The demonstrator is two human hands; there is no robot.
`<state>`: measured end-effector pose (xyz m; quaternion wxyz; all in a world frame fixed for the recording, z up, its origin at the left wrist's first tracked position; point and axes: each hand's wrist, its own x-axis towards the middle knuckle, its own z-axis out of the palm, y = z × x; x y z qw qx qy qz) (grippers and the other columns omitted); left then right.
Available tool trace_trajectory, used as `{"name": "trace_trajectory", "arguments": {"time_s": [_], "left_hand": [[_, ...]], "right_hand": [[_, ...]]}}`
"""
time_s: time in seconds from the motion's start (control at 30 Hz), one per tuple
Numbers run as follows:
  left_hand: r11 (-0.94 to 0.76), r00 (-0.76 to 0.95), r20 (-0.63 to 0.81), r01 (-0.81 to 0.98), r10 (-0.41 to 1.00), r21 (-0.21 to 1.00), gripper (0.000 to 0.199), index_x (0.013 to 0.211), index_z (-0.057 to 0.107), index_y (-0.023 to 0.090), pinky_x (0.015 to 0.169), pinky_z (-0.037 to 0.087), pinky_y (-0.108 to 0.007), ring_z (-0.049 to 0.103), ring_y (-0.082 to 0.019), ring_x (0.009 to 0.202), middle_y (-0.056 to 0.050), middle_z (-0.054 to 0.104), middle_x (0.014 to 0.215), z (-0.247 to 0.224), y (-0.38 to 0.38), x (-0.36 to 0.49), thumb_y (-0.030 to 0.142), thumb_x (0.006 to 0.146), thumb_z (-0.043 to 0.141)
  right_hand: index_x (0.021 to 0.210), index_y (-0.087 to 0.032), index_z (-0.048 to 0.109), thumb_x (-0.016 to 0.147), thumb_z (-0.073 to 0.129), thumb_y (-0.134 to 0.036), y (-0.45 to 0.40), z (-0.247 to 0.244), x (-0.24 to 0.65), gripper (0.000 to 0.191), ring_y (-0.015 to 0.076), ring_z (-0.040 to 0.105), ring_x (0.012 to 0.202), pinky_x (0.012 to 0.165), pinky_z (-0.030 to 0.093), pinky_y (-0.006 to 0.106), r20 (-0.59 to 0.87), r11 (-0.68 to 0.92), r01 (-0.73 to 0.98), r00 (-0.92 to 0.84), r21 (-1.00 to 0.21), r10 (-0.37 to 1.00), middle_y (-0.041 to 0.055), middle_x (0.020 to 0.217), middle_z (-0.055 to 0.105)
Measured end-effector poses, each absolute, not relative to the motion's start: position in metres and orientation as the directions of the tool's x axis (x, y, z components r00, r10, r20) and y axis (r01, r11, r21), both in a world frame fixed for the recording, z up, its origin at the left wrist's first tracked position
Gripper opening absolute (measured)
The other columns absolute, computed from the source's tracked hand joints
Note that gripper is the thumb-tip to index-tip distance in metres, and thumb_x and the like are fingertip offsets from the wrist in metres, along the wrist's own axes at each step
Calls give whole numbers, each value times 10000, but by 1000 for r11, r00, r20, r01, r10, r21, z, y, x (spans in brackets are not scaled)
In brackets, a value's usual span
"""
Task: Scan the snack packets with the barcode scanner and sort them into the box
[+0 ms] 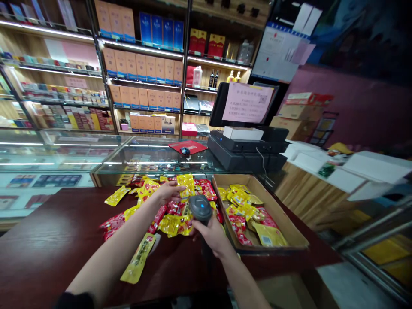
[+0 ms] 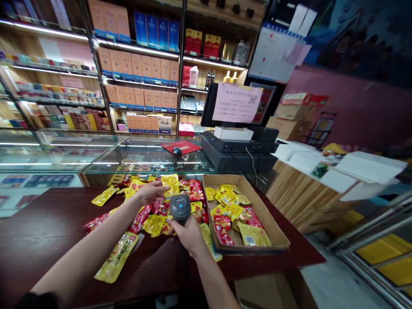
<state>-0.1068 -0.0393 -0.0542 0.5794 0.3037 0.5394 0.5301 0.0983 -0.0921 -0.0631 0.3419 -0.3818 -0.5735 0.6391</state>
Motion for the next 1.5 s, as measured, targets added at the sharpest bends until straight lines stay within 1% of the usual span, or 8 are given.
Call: {"name": "trace_trajectory", "arguments": {"time_s": [0.23, 0.43, 0.83, 1.07, 1.17, 1.23, 1.37, 1.5], "left_hand": [[253, -136, -296, -264, 945, 930, 431, 880, 606, 162, 508, 532, -250, 637, -137, 563, -51, 684, 793, -37, -5, -102, 245, 528, 840], [234, -120, -269, -242, 956, 942, 422, 870, 590, 165, 468, 525, -233, 611, -116, 519, -28, 675, 758, -26, 13, -97, 220, 531, 835], [221, -109, -246, -201, 963, 955, 425, 847, 592, 159, 465, 511, -231, 594, -110, 498, -22, 669, 716, -23, 31, -96, 229, 513, 844], [250, -92, -271, -192, 958, 949, 474, 933, 598, 152, 565, 548, -304, 654, -182, 620, -64, 691, 740, -26, 30, -97, 255, 536, 835], [246, -74, -265, -196, 961, 949, 502, 962, 604, 153, 523, 534, -263, 653, -170, 626, -78, 694, 817, -27, 26, -99, 249, 528, 838], [240, -55, -254, -189, 966, 952, 483, 947, 613, 150, 494, 517, -230, 632, -135, 586, -70, 685, 830, -28, 21, -99, 256, 531, 837], [250, 15, -253, -205, 967, 946, 378, 855, 616, 152, 469, 485, -186, 517, -43, 458, 2, 634, 730, -31, 4, -91, 274, 562, 821], [358, 188, -321, -214, 928, 909, 311, 862, 611, 150, 543, 512, -216, 588, -85, 533, -17, 639, 730, -28, -16, -67, 288, 638, 776]], "right_hand": [[714, -191, 512, 674, 597, -283, -76, -68, 94, 131, 121, 455, 307, 324, 376, 225, -174, -100, 170, -500, -980, 849, -60, 396, 490], [677, -178, 543, 705, 574, -325, -69, -51, 102, 152, 113, 468, 338, 374, 396, 225, -88, -20, 135, -513, -991, 854, -34, 414, 527], [642, -195, 528, 671, 651, -346, -53, -46, 99, 197, 102, 439, 303, 330, 367, 215, -123, -132, 17, -493, -991, 861, -44, 379, 500], [674, -187, 529, 693, 623, -337, -54, -45, 96, 178, 108, 451, 308, 343, 376, 218, -117, -121, 23, -489, -992, 864, -49, 374, 487], [680, -172, 538, 687, 626, -331, -55, -45, 96, 181, 103, 446, 319, 354, 381, 217, -124, -127, 26, -492, -992, 862, -49, 387, 495], [720, -153, 573, 663, 653, -319, -55, -45, 98, 193, 109, 487, 378, 398, 413, 226, -106, -124, -7, -469, -992, 877, -27, 468, 562], [859, -156, 641, 584, 721, -224, -45, -33, 117, 294, 157, 615, 728, 674, 491, 248, -61, -114, -143, -330, -983, 942, 19, 801, 687], [806, -159, 644, 582, 695, -162, -24, -14, 148, 230, 146, 605, 726, 706, 520, 286, -296, -409, -236, -399, -881, 868, 12, 770, 656]]}}
